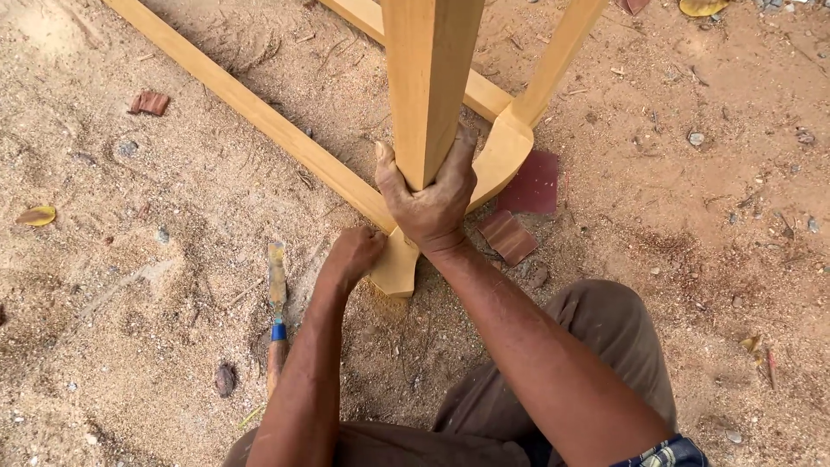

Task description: Sand the joints and legs of a wooden bench frame by hand using sandpaper.

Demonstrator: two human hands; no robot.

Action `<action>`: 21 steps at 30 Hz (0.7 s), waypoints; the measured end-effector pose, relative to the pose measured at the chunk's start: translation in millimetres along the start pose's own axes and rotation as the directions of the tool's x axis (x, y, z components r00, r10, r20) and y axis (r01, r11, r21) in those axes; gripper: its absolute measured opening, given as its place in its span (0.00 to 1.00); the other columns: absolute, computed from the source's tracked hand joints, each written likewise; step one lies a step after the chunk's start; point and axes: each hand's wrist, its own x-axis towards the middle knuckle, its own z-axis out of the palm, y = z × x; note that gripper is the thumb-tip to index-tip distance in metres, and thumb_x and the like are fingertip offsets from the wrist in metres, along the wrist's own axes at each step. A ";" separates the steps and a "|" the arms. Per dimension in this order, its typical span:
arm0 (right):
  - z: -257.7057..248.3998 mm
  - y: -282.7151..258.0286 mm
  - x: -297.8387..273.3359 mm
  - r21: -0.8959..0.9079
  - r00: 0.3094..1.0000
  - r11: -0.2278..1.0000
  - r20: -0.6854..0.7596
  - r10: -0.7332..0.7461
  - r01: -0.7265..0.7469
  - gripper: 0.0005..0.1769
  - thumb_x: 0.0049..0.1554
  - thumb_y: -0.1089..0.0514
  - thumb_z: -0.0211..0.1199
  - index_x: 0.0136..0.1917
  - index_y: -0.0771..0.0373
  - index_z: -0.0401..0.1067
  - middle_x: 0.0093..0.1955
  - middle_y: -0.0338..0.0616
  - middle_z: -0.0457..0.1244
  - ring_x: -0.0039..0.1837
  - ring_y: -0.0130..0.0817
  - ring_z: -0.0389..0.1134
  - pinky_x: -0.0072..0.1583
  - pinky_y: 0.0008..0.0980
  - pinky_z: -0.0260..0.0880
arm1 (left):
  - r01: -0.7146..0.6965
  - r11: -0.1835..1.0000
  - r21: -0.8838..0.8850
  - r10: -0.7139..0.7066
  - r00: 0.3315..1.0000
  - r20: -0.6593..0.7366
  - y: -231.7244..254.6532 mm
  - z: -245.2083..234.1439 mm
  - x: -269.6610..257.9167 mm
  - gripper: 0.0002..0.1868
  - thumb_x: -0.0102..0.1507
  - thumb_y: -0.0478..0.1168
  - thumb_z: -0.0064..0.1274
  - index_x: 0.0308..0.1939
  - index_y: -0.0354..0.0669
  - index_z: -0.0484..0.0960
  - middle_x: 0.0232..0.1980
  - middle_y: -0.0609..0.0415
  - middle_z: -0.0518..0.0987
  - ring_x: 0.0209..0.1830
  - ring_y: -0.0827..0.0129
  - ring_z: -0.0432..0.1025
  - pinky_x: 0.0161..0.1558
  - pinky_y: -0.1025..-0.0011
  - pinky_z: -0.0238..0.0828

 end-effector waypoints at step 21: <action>-3.2 1.1 -1.7 0.064 0.999 0.998 0.048 0.019 -0.022 0.35 0.63 0.64 0.71 0.70 0.71 0.50 0.53 0.52 0.65 0.53 0.39 0.74 0.54 0.36 0.79 | 0.057 0.980 -0.192 -0.064 0.997 -0.031 -1.8 1.1 -2.4 0.24 0.66 0.48 0.41 0.41 0.30 0.85 0.40 0.35 0.84 0.40 0.49 0.81 0.50 0.54 0.76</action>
